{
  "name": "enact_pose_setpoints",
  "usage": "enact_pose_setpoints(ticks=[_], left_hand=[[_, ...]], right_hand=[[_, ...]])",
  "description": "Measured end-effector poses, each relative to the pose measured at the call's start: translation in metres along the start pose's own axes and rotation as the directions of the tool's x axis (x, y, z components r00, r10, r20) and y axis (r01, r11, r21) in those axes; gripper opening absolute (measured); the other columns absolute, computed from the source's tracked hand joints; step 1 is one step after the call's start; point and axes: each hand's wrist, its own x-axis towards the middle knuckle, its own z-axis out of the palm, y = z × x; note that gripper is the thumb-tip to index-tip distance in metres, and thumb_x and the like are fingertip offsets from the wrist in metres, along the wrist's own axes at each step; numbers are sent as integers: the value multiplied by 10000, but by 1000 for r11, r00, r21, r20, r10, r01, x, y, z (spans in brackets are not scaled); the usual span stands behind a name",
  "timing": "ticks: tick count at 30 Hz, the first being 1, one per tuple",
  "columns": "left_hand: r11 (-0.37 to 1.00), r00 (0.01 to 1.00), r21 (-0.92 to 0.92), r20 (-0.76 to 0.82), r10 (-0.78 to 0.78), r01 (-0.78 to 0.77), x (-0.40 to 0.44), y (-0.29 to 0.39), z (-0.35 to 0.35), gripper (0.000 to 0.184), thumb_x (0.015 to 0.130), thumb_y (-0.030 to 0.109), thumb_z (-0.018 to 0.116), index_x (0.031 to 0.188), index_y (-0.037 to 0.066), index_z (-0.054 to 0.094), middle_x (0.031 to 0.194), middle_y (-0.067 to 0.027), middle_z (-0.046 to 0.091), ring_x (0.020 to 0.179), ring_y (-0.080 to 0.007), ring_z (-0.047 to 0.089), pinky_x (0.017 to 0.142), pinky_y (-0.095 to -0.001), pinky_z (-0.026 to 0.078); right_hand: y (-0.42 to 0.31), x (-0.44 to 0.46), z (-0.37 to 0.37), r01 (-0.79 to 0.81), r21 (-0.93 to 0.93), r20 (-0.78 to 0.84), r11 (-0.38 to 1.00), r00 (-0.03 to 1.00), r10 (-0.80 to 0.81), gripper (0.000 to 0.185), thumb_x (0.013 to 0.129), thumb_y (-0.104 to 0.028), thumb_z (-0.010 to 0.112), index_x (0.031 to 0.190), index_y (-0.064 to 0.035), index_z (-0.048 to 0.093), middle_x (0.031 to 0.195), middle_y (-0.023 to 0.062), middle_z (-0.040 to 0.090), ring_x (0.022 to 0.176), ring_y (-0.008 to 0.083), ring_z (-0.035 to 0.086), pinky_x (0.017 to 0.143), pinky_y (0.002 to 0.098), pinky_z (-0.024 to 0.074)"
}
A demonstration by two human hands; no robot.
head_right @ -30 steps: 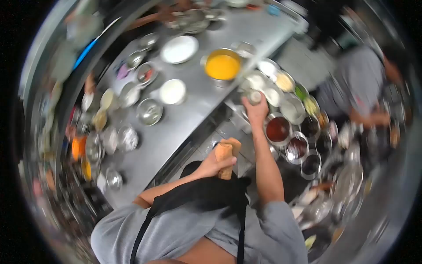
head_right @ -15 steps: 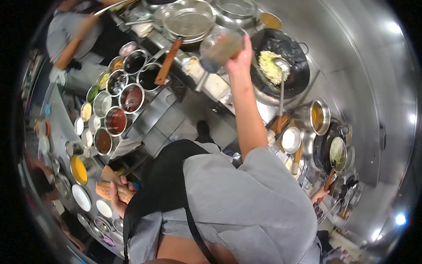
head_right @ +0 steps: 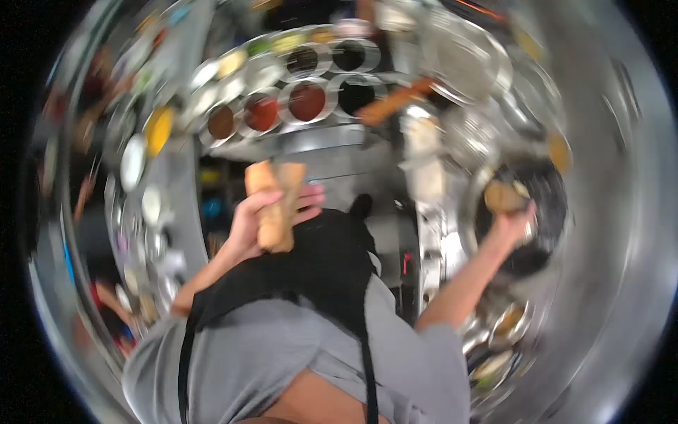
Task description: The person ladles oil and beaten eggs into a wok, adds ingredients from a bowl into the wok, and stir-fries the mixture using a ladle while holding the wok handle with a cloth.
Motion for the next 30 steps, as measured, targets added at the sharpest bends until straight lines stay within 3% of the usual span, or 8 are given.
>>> enact_pose_setpoints(ticks=[3, 9, 15, 20, 25, 27, 29, 30], left_hand=[[989, 999, -138, -31, 44, -48, -14, 16, -42, 555, 842, 183, 533, 1312, -55, 360, 1199, -262, 540, 1104, -347, 568, 966, -403, 471], [962, 986, -235, -121, 114, -140, -72, 45, -135, 586, 798, 220, 536, 1283, -60, 365, 1103, -254, 566, 1040, -315, 592, 928, -355, 490], [841, 904, -339, -233, 359, -422, -135, 73, -209, 617, 814, 159, 520, 1321, -109, 292, 1239, -269, 505, 1109, -344, 565, 996, -398, 463], [828, 746, -92, -496, 444, -553, -176, 81, -256, 495, 821, 63, 617, 1263, -7, 404, 978, -119, 637, 735, -177, 629, 651, -305, 547], [796, 664, 70, -509, 547, -602, -174, 92, -288, 409, 849, 99, 623, 1203, -14, 452, 998, -105, 631, 742, -174, 632, 638, -312, 551], [786, 599, 193, -550, 582, -587, -162, 102, -297, 427, 873, 166, 632, 1219, 10, 439, 979, -89, 618, 748, -169, 631, 630, -309, 547], [784, 625, 265, -485, 611, -561, -144, 110, -307, 470, 917, 283, 601, 1271, 48, 399, 1010, -92, 597, 796, -174, 626, 688, -317, 543], [741, 586, 278, -469, 660, -612, -130, 114, -314, 501, 929, 312, 582, 1304, 67, 358, 1051, -108, 577, 875, -181, 600, 748, -324, 526]], right_hand=[[58, -48, 48, 139, -164, -10, 977, 990, -143, 448, 892, -303, 608, 1202, 7, 512, 1136, 167, 583, 1013, 304, 592, 878, 467, 496], [220, -219, 187, 127, -366, 387, 922, 922, 27, 393, 863, -94, 656, 1217, -4, 510, 1086, 124, 599, 961, 238, 600, 842, 379, 520], [431, -347, 274, 162, -468, 841, 869, 384, 381, 394, 785, -3, 705, 1147, -35, 553, 1037, 48, 614, 922, 136, 592, 811, 251, 469], [557, -403, 306, 648, -381, 920, 659, 198, 338, 535, 675, -170, 828, 1098, 1, 547, 996, 109, 643, 878, 204, 626, 802, 318, 489], [631, -391, 302, 906, -227, 884, 356, 39, 466, 678, 636, -207, 819, 1201, 11, 514, 1153, 215, 590, 1095, 353, 558, 943, 418, 433], [644, -377, 292, 881, -119, 921, 458, -74, 383, 699, 669, -197, 796, 1254, 11, 475, 1129, 214, 584, 1085, 365, 547, 957, 430, 419], [613, -403, 290, 933, -134, 966, 334, 48, 254, 669, 711, -194, 770, 1261, 12, 451, 1077, 198, 578, 1021, 347, 557, 938, 419, 422], [596, -416, 285, 873, -107, 980, 476, 12, 199, 647, 727, -186, 755, 1259, 6, 443, 1013, 166, 569, 949, 311, 556, 881, 396, 437]])
